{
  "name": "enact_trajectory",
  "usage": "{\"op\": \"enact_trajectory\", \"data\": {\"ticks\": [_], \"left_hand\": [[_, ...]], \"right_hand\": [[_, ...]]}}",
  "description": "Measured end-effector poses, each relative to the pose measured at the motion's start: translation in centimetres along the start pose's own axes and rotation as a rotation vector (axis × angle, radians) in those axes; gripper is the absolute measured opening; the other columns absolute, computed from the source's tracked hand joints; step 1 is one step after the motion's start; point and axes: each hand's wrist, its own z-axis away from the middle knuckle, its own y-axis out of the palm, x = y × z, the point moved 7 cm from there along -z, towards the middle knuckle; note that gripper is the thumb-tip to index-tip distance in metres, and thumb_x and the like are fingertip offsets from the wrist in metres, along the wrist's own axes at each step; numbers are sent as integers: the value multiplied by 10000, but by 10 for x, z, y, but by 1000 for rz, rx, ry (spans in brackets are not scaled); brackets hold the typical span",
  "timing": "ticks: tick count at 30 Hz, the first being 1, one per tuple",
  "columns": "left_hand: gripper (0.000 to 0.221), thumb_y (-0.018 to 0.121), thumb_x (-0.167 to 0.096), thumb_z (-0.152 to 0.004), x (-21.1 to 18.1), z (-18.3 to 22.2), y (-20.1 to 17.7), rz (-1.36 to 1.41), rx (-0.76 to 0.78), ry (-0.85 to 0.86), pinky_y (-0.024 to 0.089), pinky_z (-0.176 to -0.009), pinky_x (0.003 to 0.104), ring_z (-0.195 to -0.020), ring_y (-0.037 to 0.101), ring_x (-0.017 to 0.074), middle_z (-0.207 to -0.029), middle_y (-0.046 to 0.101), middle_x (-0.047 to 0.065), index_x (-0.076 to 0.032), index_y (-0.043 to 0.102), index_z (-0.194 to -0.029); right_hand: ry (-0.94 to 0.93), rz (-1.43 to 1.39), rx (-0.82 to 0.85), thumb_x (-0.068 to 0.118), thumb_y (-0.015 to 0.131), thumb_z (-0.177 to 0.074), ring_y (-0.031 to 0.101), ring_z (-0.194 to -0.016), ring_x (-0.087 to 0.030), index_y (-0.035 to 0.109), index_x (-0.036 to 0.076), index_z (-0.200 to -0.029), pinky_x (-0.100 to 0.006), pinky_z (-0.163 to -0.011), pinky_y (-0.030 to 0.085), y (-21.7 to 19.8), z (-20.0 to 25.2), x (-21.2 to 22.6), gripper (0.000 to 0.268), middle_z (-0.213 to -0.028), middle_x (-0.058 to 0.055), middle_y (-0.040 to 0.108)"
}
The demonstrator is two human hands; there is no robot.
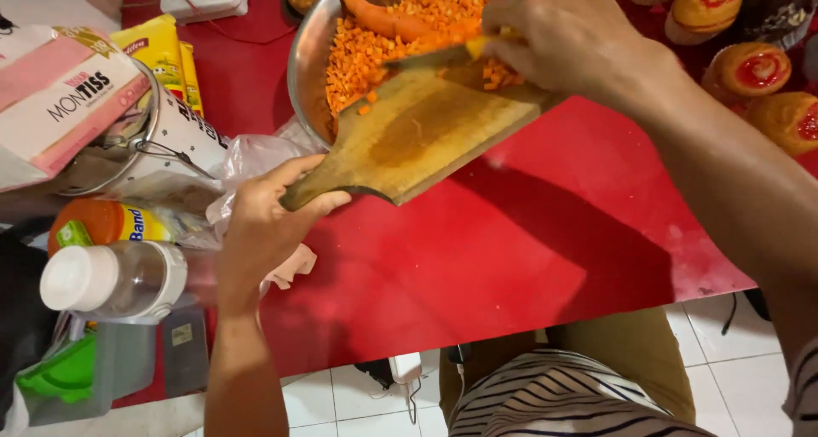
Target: Dicing carrots into small cubes on a wooden cutting board using a knife
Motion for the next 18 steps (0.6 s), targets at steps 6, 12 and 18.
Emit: {"op": "enact_trajectory", "data": {"ticks": [6,12,18], "left_hand": [[443,793,-336,-830,7,-8,-3,-74,-21,107,455,-661,235,-702,544,72,-818,693,-35,-118,743,-1213],[451,803,-361,-802,5,-13,-5,-133,-37,104,465,-706,242,-747,572,77,-869,724,-47,-158,750,-1201],[355,817,-263,-860,7,1,-14,-135,-104,301,488,-723,234,-740,560,62,-901,730,-39,-89,738,-1161]], "right_hand": [[-107,-309,-132,128,782,-1087,650,-859,-281,757,41,-1017,-424,-646,458,-23,-9,-4,115,-1011,-88,712],[112,-311,189,247,615,-1052,651,-719,-362,742,118,-1056,-516,-467,464,-10,-24,25,180,-1075,-150,671],[13,-493,141,265,701,-1075,646,-870,-232,729,71,-1144,-384,-654,455,-25,-9,-17,208,-1024,-84,712]]}}
